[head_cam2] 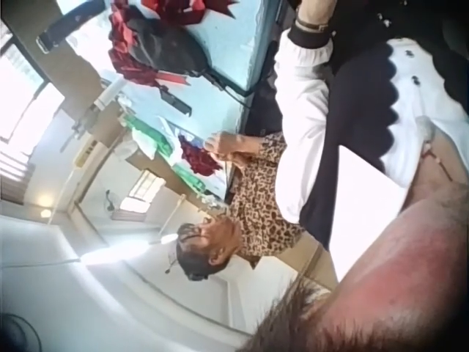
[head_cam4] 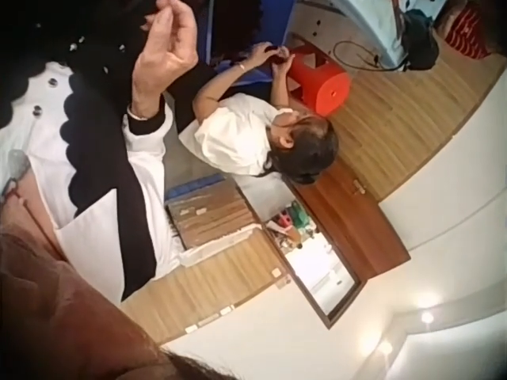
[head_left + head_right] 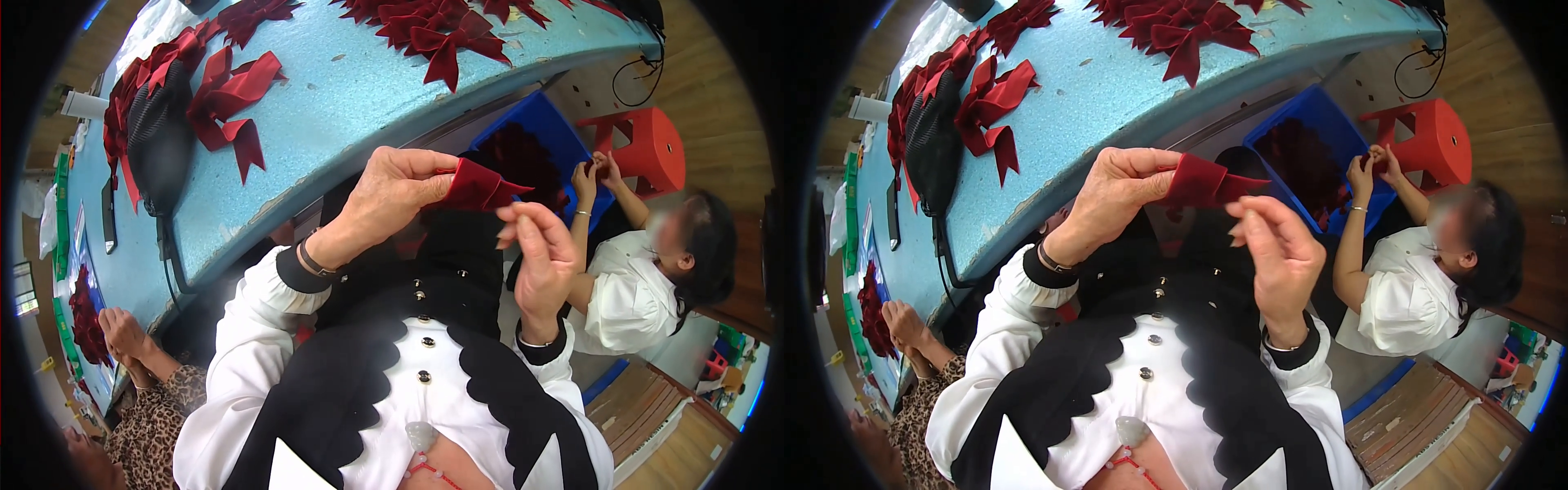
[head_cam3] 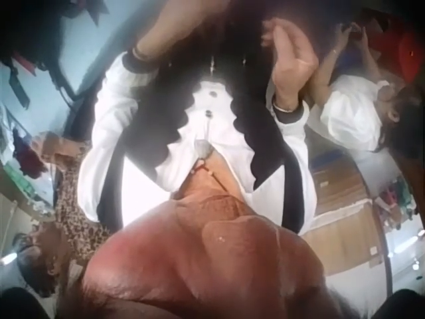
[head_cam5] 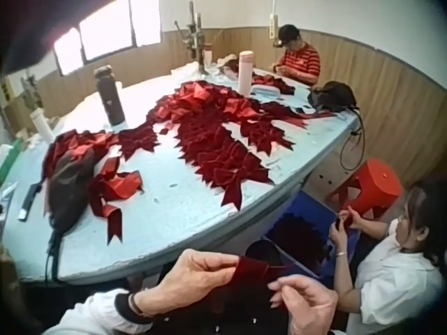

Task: Assemble decorative red fabric flowers by folding and manipulating fabric strips.

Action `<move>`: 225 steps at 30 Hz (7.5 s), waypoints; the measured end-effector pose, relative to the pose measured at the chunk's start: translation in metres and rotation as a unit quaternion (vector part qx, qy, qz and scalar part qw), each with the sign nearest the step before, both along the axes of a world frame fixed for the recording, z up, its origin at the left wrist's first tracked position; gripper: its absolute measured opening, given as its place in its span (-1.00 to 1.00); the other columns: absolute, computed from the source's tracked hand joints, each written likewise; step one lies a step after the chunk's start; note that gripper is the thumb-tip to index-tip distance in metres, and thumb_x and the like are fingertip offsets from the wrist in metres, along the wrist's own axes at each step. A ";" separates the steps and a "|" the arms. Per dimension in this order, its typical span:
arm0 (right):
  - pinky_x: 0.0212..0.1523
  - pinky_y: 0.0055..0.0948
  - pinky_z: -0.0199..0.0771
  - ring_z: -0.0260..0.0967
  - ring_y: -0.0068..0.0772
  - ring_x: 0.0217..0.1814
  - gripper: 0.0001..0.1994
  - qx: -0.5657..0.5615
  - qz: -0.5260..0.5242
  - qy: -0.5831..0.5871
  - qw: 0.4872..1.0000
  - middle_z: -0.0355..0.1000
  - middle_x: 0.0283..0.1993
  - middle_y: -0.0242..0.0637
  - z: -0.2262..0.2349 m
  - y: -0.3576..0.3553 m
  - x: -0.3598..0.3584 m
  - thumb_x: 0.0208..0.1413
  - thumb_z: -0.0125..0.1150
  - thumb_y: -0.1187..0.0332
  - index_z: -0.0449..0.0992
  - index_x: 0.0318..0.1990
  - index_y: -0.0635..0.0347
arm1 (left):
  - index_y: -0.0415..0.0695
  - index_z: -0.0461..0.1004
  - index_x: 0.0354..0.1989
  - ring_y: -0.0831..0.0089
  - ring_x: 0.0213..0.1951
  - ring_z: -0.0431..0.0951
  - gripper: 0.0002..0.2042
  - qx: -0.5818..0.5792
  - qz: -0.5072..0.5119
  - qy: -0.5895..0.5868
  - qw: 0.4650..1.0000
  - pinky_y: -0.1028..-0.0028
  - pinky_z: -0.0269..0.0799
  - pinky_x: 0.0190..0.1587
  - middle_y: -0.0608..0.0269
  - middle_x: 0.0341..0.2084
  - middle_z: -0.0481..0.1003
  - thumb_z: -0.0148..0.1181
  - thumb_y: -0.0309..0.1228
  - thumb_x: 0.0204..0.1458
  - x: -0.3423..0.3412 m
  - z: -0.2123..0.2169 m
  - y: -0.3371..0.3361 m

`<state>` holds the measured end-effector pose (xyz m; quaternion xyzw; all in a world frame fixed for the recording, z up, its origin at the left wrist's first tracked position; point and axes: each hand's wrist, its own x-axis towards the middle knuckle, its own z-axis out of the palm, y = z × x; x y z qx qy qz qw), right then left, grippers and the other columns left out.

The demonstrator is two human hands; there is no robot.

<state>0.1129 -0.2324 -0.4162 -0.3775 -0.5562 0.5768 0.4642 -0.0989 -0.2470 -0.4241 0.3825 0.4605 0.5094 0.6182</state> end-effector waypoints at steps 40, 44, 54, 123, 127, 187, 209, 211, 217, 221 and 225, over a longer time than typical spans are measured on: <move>-0.33 -0.58 0.45 0.41 -0.52 -0.37 -0.80 -0.049 -0.003 -0.030 0.998 0.48 -0.27 -0.18 -0.012 0.022 0.025 0.17 0.06 0.51 0.47 -0.10 0.42 | -0.31 0.53 -0.11 0.47 -0.26 0.59 -0.77 -0.051 -0.045 -0.086 0.994 0.50 0.52 -0.13 0.11 -0.28 0.59 0.20 -0.54 0.04 0.005 -0.039 0.019; -0.15 -0.60 0.43 0.42 -0.52 -0.21 -0.82 0.052 -0.084 -0.089 0.991 0.48 -0.19 -0.18 -0.025 0.020 0.024 0.18 0.05 0.52 0.48 -0.11 0.41 | -0.30 0.54 -0.12 0.46 -0.26 0.59 -0.78 -0.065 -0.056 -0.121 0.989 0.50 0.52 -0.12 0.11 -0.27 0.59 0.21 -0.55 0.03 0.004 -0.041 0.015; -0.08 -0.60 0.40 0.41 -0.56 -0.16 -0.80 -0.087 0.035 -0.019 0.995 0.47 -0.16 -0.24 -0.026 0.009 0.012 0.10 0.18 0.55 0.47 -0.11 0.40 | -0.29 0.56 -0.15 0.50 -0.29 0.58 -0.79 -0.081 -0.072 -0.088 0.990 0.54 0.50 -0.14 0.15 -0.31 0.59 0.17 -0.60 0.03 0.004 -0.034 0.010; 0.23 -0.22 0.24 0.37 -0.29 0.09 -0.70 -0.311 0.026 0.235 0.920 0.45 0.01 -0.18 -0.069 0.008 -0.014 0.12 0.17 0.43 0.43 0.01 0.30 | -0.30 0.40 -0.12 0.64 -0.29 0.51 -0.75 0.018 0.062 0.012 0.998 0.67 0.43 -0.23 0.22 -0.27 0.54 0.23 -0.60 0.02 0.015 -0.033 0.004; 0.21 -0.24 0.25 0.37 -0.30 0.10 -0.70 -0.318 0.022 0.242 0.916 0.45 0.01 -0.19 -0.066 0.010 -0.017 0.12 0.18 0.42 0.43 0.01 0.29 | -0.28 0.40 -0.09 0.68 -0.34 0.48 -0.71 0.078 0.113 0.115 0.984 0.69 0.41 -0.28 0.23 -0.27 0.53 0.24 -0.64 -0.02 0.003 -0.049 -0.013; 0.11 -0.40 0.32 0.38 -0.41 -0.01 -0.75 -0.280 0.034 0.197 0.939 0.46 -0.07 -0.24 -0.059 -0.004 -0.014 0.21 0.08 0.39 0.44 -0.02 0.34 | -0.20 0.53 -0.21 0.28 -0.41 0.50 -0.64 0.350 0.081 0.473 0.805 0.43 0.43 -0.42 0.16 -0.43 0.45 0.28 -0.68 -0.30 0.038 -0.018 -0.019; 0.20 -0.35 0.22 0.36 -0.40 0.04 -0.65 -0.279 0.131 0.194 0.931 0.44 -0.04 -0.20 -0.058 -0.001 -0.007 0.18 0.15 0.31 0.39 0.02 0.37 | -0.24 0.59 -0.32 0.56 -0.43 0.50 -0.81 0.130 0.005 0.305 0.943 0.59 0.39 -0.41 0.26 -0.46 0.50 0.33 -0.63 -0.18 0.021 -0.011 -0.016; 0.17 -0.38 0.27 0.37 -0.40 0.02 -0.64 -0.282 0.139 0.182 0.932 0.45 -0.04 -0.20 -0.057 -0.002 -0.005 0.11 0.22 0.40 0.39 0.03 0.37 | -0.25 0.60 -0.31 0.63 -0.44 0.48 -0.83 0.070 0.002 0.226 0.972 0.63 0.38 -0.42 0.30 -0.47 0.51 0.32 -0.62 -0.13 0.020 -0.010 -0.015; 0.06 -0.48 0.37 0.41 -0.42 -0.02 -0.60 -0.288 0.151 0.138 0.935 0.46 -0.05 -0.20 -0.052 0.000 -0.002 0.00 0.29 0.54 0.40 0.03 0.35 | -0.26 0.60 -0.30 0.72 -0.45 0.45 -0.87 -0.042 -0.021 0.148 0.988 0.70 0.32 -0.45 0.37 -0.48 0.50 0.30 -0.58 -0.06 0.020 0.002 -0.015; 0.01 -0.52 0.41 0.43 -0.42 -0.04 -0.61 -0.296 0.132 0.111 0.939 0.47 -0.06 -0.19 -0.055 0.000 -0.004 -0.02 0.28 0.59 0.42 0.02 0.34 | -0.25 0.60 -0.29 0.74 -0.44 0.44 -0.87 -0.052 -0.031 0.135 0.989 0.74 0.28 -0.46 0.37 -0.45 0.50 0.28 -0.59 -0.05 0.021 0.003 -0.014; 0.04 -0.48 0.41 0.43 -0.41 -0.04 -0.65 -0.305 0.117 0.130 0.936 0.48 -0.08 -0.19 -0.053 0.000 -0.008 0.00 0.26 0.61 0.43 -0.01 0.35 | -0.24 0.60 -0.29 0.69 -0.44 0.46 -0.85 -0.023 -0.029 0.131 0.991 0.68 0.31 -0.46 0.33 -0.44 0.50 0.29 -0.61 -0.08 0.018 0.002 -0.014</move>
